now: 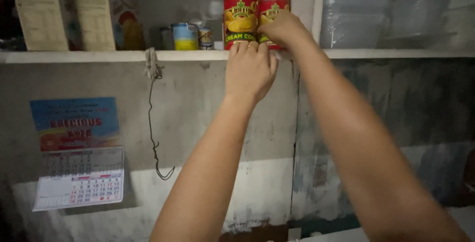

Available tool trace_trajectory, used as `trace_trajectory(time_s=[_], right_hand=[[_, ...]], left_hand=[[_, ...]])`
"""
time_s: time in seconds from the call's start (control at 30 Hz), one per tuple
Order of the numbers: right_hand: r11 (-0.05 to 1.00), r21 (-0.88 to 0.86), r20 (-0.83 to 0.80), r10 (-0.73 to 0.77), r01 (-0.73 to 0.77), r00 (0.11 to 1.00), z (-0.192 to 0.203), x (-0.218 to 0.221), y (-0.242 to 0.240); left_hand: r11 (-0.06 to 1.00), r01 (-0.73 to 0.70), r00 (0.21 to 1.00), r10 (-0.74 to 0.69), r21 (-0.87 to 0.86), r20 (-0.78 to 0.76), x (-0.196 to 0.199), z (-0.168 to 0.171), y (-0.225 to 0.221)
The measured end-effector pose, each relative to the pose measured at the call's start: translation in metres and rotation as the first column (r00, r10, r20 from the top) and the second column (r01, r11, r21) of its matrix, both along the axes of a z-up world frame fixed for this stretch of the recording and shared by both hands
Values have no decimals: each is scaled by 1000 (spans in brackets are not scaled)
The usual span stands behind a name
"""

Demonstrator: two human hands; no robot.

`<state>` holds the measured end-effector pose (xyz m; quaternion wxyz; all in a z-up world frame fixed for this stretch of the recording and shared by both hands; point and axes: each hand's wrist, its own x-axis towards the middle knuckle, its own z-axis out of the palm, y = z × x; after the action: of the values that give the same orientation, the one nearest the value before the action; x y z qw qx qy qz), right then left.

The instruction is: Preparing ingredients for a dish or dessert by retrieving items from a refrigerator and organizing them into cups.

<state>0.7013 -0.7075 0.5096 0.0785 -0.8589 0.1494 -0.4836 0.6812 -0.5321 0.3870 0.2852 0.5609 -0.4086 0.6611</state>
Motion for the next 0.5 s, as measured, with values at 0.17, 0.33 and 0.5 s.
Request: trace_trajectory(time_s=[0.17, 0.33, 0.5], right_hand=[[998, -53, 96, 36, -31, 995, 2, 28, -32], [969, 133, -79, 219, -208, 972, 4, 8, -33], [847, 321, -16, 451, -423, 892, 14, 34, -50]], left_hand=[[999, -17, 999, 18, 35, -26, 4, -1, -6], [998, 53, 998, -53, 34, -16, 4, -1, 0], [998, 55, 998, -55, 0, -11, 7, -3, -4]])
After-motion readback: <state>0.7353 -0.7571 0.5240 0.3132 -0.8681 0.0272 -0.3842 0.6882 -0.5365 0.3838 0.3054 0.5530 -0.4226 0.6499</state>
